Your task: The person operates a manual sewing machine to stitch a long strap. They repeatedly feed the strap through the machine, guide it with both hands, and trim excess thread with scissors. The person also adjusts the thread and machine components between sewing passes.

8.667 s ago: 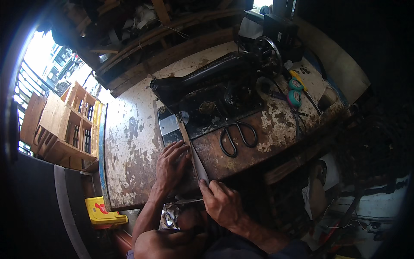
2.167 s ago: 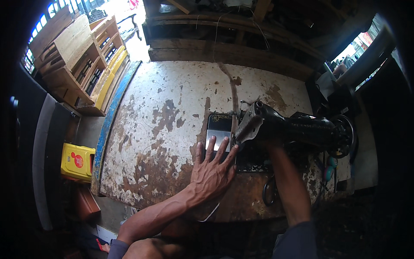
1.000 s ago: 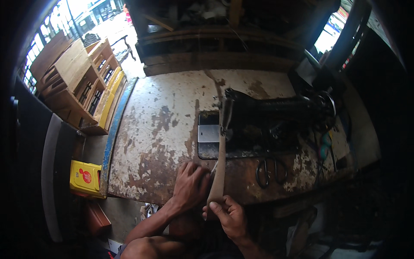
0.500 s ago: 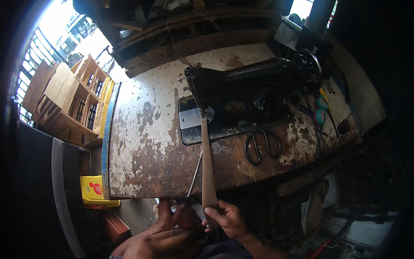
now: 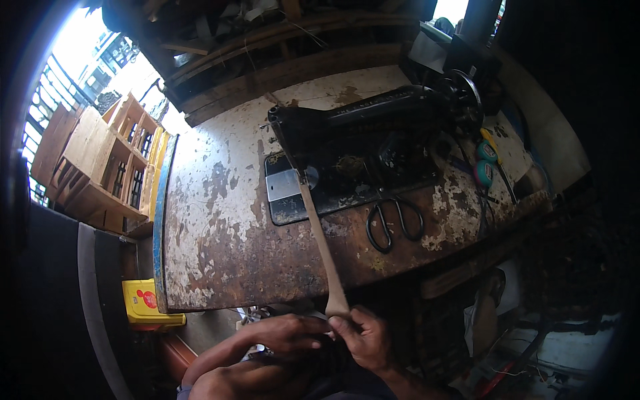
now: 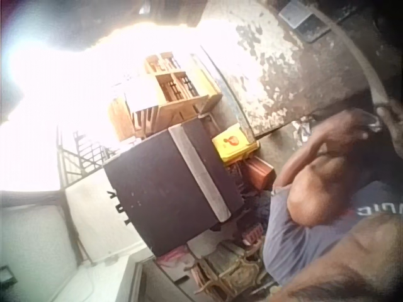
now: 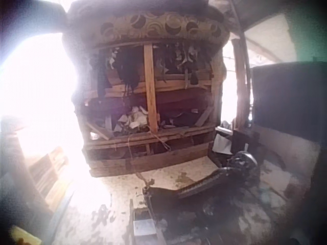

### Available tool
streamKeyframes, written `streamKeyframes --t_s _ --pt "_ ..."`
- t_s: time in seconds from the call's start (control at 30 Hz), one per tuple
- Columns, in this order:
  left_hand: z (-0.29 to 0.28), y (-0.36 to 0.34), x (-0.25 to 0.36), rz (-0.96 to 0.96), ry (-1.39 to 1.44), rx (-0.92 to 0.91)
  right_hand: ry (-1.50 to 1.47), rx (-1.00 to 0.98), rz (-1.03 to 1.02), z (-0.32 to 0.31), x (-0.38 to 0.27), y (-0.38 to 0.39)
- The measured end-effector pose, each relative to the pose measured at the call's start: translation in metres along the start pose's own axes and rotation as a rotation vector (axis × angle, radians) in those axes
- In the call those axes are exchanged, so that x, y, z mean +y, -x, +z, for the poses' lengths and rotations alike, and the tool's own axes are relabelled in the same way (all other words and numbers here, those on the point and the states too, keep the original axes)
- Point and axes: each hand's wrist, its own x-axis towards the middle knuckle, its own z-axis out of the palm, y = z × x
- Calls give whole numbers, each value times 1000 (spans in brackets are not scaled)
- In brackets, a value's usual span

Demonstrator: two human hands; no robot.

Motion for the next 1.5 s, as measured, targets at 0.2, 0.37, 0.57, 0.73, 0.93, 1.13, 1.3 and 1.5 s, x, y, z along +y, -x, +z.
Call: streamKeyframes --t_s 0.2,0.37,0.57,0.73,0.93,1.13,1.3,1.5 --pt "-42 21 61 -254 22 382 602 204 -310 -12 -69 3" --pt "-40 -8 55 -381 253 786 558 41 -219 6 -73 7" --pt "-34 -26 37 -284 -412 942 843 167 -478 13 -25 5" --pt "-45 -41 22 -150 -637 951 999 152 -580 5 -14 0" --pt "-45 -48 10 -95 -771 955 1013 85 -557 3 -6 -5" --pt "-43 -49 11 -112 -829 920 937 93 -573 4 -6 -9" --pt "-44 -52 15 -143 -831 927 849 110 -583 -2 -10 -6" --pt "-43 -54 18 -176 -847 889 763 63 -538 2 2 -11"
